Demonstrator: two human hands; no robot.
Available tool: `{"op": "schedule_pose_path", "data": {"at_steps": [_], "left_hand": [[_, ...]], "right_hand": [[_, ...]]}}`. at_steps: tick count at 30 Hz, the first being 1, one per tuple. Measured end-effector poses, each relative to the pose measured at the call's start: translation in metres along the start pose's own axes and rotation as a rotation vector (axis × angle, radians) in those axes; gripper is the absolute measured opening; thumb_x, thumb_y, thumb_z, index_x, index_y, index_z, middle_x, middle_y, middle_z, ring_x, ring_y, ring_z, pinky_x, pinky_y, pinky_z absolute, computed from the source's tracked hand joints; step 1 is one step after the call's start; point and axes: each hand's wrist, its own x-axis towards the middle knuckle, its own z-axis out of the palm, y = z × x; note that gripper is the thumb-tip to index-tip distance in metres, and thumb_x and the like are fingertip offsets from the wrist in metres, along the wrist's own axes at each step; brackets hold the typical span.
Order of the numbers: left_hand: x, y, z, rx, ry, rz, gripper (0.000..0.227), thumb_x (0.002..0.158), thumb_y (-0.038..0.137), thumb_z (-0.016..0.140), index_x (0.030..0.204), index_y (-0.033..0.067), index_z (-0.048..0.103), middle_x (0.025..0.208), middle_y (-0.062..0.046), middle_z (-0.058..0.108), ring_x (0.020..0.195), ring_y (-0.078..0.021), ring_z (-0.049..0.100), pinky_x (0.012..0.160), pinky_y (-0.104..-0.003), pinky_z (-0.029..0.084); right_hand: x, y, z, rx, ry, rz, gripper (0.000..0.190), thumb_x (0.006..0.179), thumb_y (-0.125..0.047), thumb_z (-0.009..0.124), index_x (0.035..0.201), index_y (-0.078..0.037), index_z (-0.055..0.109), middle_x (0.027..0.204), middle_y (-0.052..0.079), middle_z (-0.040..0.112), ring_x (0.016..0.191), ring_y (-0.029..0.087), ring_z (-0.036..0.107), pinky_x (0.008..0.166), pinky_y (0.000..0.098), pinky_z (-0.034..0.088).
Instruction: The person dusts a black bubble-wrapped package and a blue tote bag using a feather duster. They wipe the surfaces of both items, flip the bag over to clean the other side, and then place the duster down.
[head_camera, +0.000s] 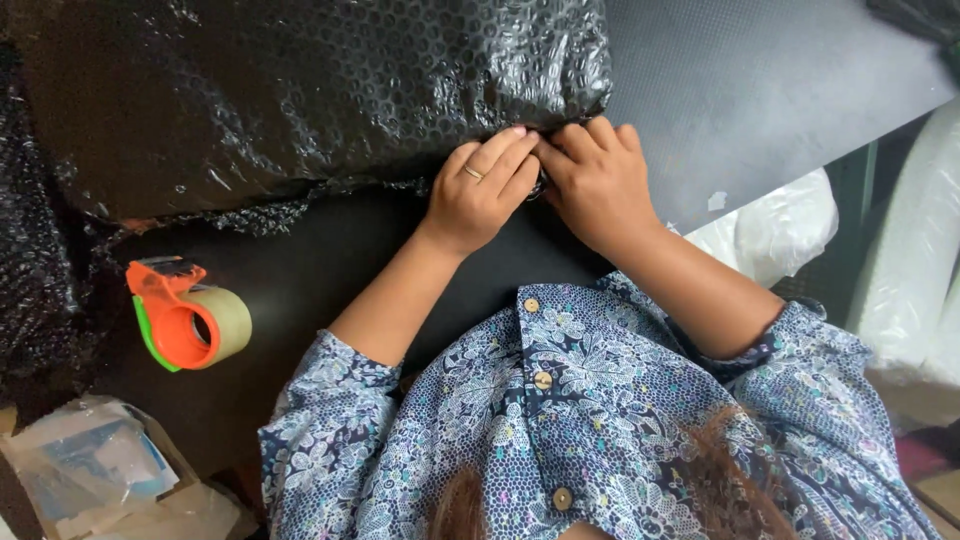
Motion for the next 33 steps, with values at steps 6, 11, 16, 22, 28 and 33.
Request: {"op": "schedule_pose_path", "data": {"at_steps": [6,11,16,22,28,33], "left_hand": [[0.005,0.008,0.007,0.049,0.022,-0.143,0.010,0.101,0.005,0.064,0.098,0.0088,0.073,0.106,-0.001,0.076,0.107,-0.0151,0.070,0.080,-0.029,0.053],[0.015,0.015,-0.002,0.007,0.010,-0.217,0.012,0.104,0.010,0.062,0.101,0.0076,0.073,0.107,-0.004,0.075,0.109,-0.0177,0.068,0.082,-0.033,0.053],[0.004,0.036,-0.011,-0.002,0.165,-0.114,0.022,0.095,0.010,0.080,0.114,0.0095,0.070,0.112,-0.008,0.064,0.095,-0.0233,0.062,0.082,-0.037,0.054],[-0.020,0.060,0.015,-0.081,-0.228,-0.278,0.042,0.105,0.024,0.064,0.142,0.0034,0.060,0.154,-0.017,0.046,0.144,-0.0302,0.046,0.114,-0.046,0.048],[-0.023,0.052,0.030,-0.011,-0.197,-0.305,0.052,0.108,0.024,0.061,0.152,-0.0013,0.047,0.157,-0.015,0.042,0.136,-0.0269,0.062,0.112,-0.042,0.054],[-0.021,0.050,0.030,0.083,-0.313,-0.284,0.066,0.105,0.034,0.073,0.155,0.0014,0.045,0.159,-0.011,0.039,0.140,-0.0216,0.057,0.111,-0.038,0.053]], "right_hand": [[0.017,0.016,-0.028,0.057,0.309,-0.031,0.022,0.110,-0.022,0.069,0.088,-0.016,0.070,0.075,-0.005,0.065,0.077,0.019,0.058,0.083,0.0378,0.035],[0.017,0.027,-0.012,0.206,0.306,0.048,0.024,0.099,-0.014,0.087,0.085,-0.014,0.067,0.085,0.004,0.055,0.078,0.029,0.049,0.075,0.0412,0.037],[0.025,0.035,-0.013,0.470,0.173,0.221,0.045,0.090,-0.015,0.096,0.084,-0.010,0.051,0.082,0.004,0.050,0.075,0.026,0.046,0.067,0.0387,0.035],[0.033,0.039,-0.014,0.661,0.011,0.354,0.042,0.082,-0.003,0.086,0.084,-0.014,0.045,0.077,-0.001,0.051,0.072,0.020,0.047,0.071,0.0359,0.036],[0.031,0.045,-0.032,0.894,-0.033,0.450,0.040,0.097,-0.001,0.084,0.083,-0.014,0.049,0.079,-0.005,0.052,0.076,0.009,0.048,0.076,0.0270,0.040],[-0.015,0.052,-0.060,1.041,0.112,0.525,0.018,0.107,0.001,0.072,0.100,-0.005,0.056,0.099,0.008,0.059,0.096,0.019,0.062,0.095,0.0312,0.055]]}}
